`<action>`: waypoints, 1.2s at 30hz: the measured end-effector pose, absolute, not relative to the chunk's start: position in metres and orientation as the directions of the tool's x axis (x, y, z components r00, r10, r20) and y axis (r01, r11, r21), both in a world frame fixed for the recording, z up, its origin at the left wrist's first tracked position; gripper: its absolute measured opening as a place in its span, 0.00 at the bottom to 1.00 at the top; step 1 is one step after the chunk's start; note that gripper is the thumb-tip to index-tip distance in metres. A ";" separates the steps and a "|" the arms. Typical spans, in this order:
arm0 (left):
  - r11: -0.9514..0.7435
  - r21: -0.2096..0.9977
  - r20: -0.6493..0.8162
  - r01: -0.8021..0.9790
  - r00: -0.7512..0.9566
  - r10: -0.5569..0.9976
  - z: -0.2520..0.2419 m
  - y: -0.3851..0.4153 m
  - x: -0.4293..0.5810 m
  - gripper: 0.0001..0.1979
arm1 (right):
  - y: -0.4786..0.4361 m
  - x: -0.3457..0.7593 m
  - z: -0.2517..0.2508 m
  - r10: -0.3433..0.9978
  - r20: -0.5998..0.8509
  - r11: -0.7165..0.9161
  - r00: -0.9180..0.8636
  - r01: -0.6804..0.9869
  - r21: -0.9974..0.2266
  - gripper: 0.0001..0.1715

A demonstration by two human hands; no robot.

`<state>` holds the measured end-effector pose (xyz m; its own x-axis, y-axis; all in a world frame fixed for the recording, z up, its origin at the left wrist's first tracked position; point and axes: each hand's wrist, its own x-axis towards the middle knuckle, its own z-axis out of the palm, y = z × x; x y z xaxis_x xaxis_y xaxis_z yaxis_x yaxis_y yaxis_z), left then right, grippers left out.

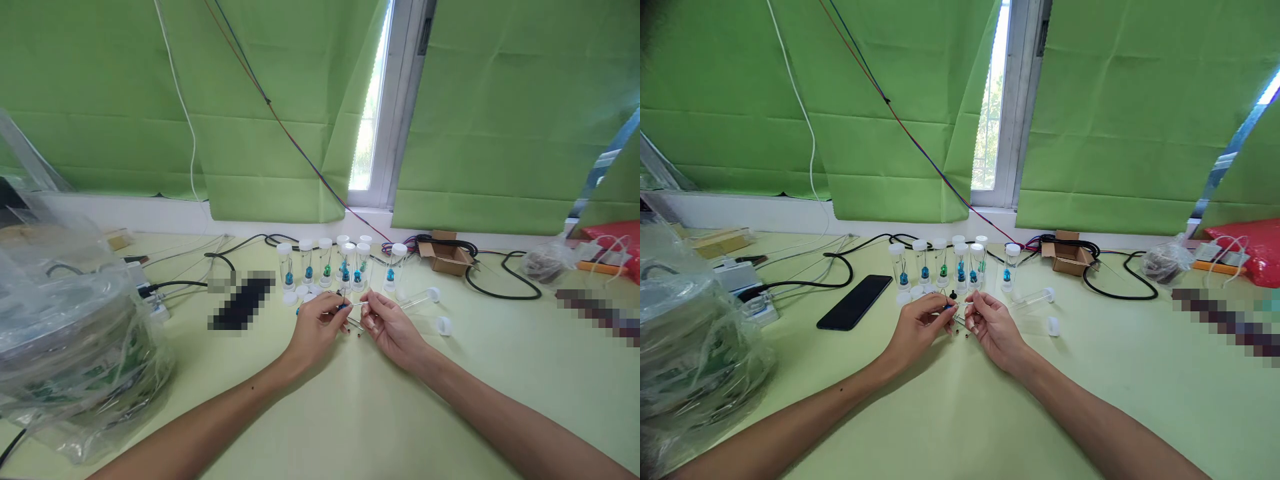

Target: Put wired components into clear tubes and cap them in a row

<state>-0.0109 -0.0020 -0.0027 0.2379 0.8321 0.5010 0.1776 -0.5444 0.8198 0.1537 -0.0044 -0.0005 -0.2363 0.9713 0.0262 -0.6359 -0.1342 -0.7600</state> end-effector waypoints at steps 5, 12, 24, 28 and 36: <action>-0.541 0.824 0.499 0.169 0.237 0.833 -0.002 -0.003 -0.011 0.09 | -0.004 0.154 -0.003 0.973 0.045 -0.104 -0.225 -0.608 -0.787 0.19; -0.549 0.817 0.506 0.175 0.238 0.829 0.001 -0.004 -0.011 0.10 | -0.004 0.153 -0.005 0.982 0.127 0.060 -0.137 -0.414 -0.908 0.25; -0.577 0.793 0.529 0.196 0.251 0.811 0.001 -0.005 -0.010 0.11 | -0.004 0.152 -0.007 0.970 0.238 0.225 -0.053 -0.172 -0.959 0.32; -0.569 0.797 0.520 0.202 0.252 0.817 0.001 -0.005 -0.010 0.11 | -0.003 0.153 -0.008 0.968 0.244 0.235 -0.052 -0.140 -0.962 0.32; -0.561 0.806 0.517 0.188 0.239 0.822 -0.002 -0.004 -0.011 0.11 | -0.004 0.153 -0.008 0.966 0.254 0.246 -0.046 -0.133 -0.960 0.32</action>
<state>-0.0111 -0.0038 -0.0016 0.2389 0.8222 0.5166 0.1881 -0.5611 0.8061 0.1529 -0.0038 -0.0078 -0.0464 0.9662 0.2536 -0.1332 0.2457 -0.9602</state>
